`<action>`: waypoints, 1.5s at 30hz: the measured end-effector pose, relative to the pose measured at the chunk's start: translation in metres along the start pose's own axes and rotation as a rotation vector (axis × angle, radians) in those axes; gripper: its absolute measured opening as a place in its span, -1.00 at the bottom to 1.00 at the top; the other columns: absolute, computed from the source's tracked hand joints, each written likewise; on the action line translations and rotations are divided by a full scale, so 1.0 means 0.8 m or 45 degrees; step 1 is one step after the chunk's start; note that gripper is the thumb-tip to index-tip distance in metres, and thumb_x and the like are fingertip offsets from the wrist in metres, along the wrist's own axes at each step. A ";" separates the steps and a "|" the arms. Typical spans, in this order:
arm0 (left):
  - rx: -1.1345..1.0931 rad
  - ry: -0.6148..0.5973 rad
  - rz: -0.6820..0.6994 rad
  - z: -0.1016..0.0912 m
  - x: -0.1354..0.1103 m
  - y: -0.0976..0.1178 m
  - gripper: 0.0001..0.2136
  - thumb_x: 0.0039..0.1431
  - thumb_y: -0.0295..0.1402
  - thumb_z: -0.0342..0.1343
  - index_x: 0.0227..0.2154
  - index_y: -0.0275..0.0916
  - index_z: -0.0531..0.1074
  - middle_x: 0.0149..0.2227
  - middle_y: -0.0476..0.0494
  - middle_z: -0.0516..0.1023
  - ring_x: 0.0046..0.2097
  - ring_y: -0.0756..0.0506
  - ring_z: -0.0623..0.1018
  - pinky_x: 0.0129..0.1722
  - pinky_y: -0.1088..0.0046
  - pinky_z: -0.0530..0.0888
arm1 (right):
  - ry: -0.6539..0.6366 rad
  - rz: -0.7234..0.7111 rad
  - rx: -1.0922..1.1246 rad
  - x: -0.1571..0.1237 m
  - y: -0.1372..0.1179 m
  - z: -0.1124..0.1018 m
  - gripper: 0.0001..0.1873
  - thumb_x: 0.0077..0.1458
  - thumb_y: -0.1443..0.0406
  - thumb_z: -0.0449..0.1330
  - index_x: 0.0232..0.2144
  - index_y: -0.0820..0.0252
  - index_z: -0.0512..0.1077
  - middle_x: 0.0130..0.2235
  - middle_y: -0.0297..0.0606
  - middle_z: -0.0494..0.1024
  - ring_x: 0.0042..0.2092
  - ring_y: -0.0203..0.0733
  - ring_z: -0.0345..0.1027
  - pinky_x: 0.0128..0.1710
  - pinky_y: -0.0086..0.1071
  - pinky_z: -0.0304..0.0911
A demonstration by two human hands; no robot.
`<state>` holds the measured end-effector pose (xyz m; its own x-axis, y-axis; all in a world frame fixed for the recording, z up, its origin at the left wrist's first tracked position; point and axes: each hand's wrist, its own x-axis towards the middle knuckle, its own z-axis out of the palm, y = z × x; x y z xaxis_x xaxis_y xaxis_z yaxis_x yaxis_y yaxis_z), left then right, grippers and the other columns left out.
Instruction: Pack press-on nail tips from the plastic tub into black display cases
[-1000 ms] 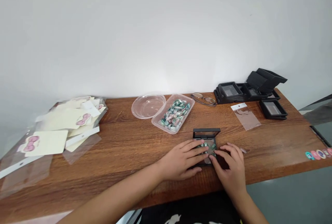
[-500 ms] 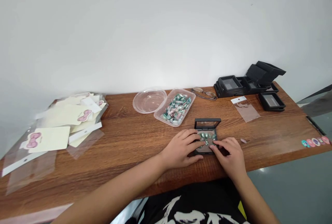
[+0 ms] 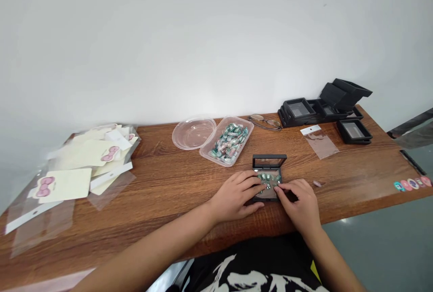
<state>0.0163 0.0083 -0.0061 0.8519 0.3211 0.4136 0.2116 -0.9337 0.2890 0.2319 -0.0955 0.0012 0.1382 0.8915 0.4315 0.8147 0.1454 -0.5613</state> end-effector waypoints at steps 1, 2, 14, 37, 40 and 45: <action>-0.002 -0.001 0.000 0.000 0.000 0.000 -0.62 0.31 -0.13 0.14 0.07 -0.23 0.48 -0.02 -0.22 0.58 0.13 -0.23 0.47 0.11 0.23 0.45 | 0.008 0.005 -0.009 -0.001 -0.001 0.001 -0.86 0.23 0.28 0.26 -0.39 0.15 0.56 -0.44 -0.28 0.59 -0.35 -0.16 0.40 -0.28 -0.26 0.31; -0.003 -0.004 0.001 0.000 0.000 0.000 -0.62 0.32 -0.13 0.14 0.07 -0.23 0.48 -0.01 -0.22 0.58 0.13 -0.23 0.47 0.11 0.23 0.45 | 0.014 0.009 -0.016 -0.001 -0.003 0.002 -0.86 0.23 0.28 0.26 -0.39 0.15 0.56 -0.45 -0.28 0.58 -0.36 -0.16 0.39 -0.29 -0.27 0.30; -0.013 -0.020 0.005 0.002 0.001 0.001 -0.64 0.33 -0.16 0.12 0.10 -0.17 0.47 0.05 -0.20 0.57 0.17 -0.22 0.45 0.18 0.21 0.42 | 0.019 -0.013 -0.035 -0.006 -0.013 0.005 -0.81 0.25 0.28 0.23 -0.41 0.14 0.56 -0.50 -0.30 0.54 -0.41 -0.21 0.36 -0.34 -0.32 0.27; 0.165 -0.244 0.017 0.000 0.013 0.011 -0.37 0.34 0.09 0.00 0.32 -0.18 0.25 0.45 -0.21 0.05 0.45 -0.36 0.03 0.40 0.06 0.02 | 0.036 -0.005 -0.147 -0.015 -0.015 0.009 -0.86 0.27 0.31 0.18 -0.27 0.21 0.55 -0.47 -0.29 0.49 -0.40 -0.18 0.32 -0.29 -0.31 0.22; 0.111 -0.254 0.005 -0.001 0.013 0.010 -0.40 0.33 0.08 0.03 0.29 -0.15 0.29 0.45 -0.20 0.05 0.45 -0.38 0.01 0.39 0.03 0.03 | 0.033 -0.005 -0.134 -0.017 -0.016 0.006 -0.86 0.27 0.33 0.17 -0.25 0.21 0.55 -0.47 -0.30 0.48 -0.39 -0.18 0.32 -0.29 -0.31 0.22; 0.071 -0.269 0.017 -0.001 0.013 0.008 -0.48 0.33 -0.02 0.09 0.27 -0.10 0.34 0.45 -0.18 0.06 0.44 -0.40 0.02 0.37 -0.02 0.09 | 0.054 0.024 -0.127 -0.015 -0.017 0.005 -0.86 0.27 0.34 0.18 -0.30 0.21 0.54 -0.51 -0.33 0.47 -0.42 -0.20 0.30 -0.31 -0.33 0.21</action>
<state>0.0264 0.0056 0.0006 0.9352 0.2734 0.2251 0.2206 -0.9470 0.2336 0.2169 -0.1067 0.0006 0.1765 0.8742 0.4523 0.8634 0.0831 -0.4976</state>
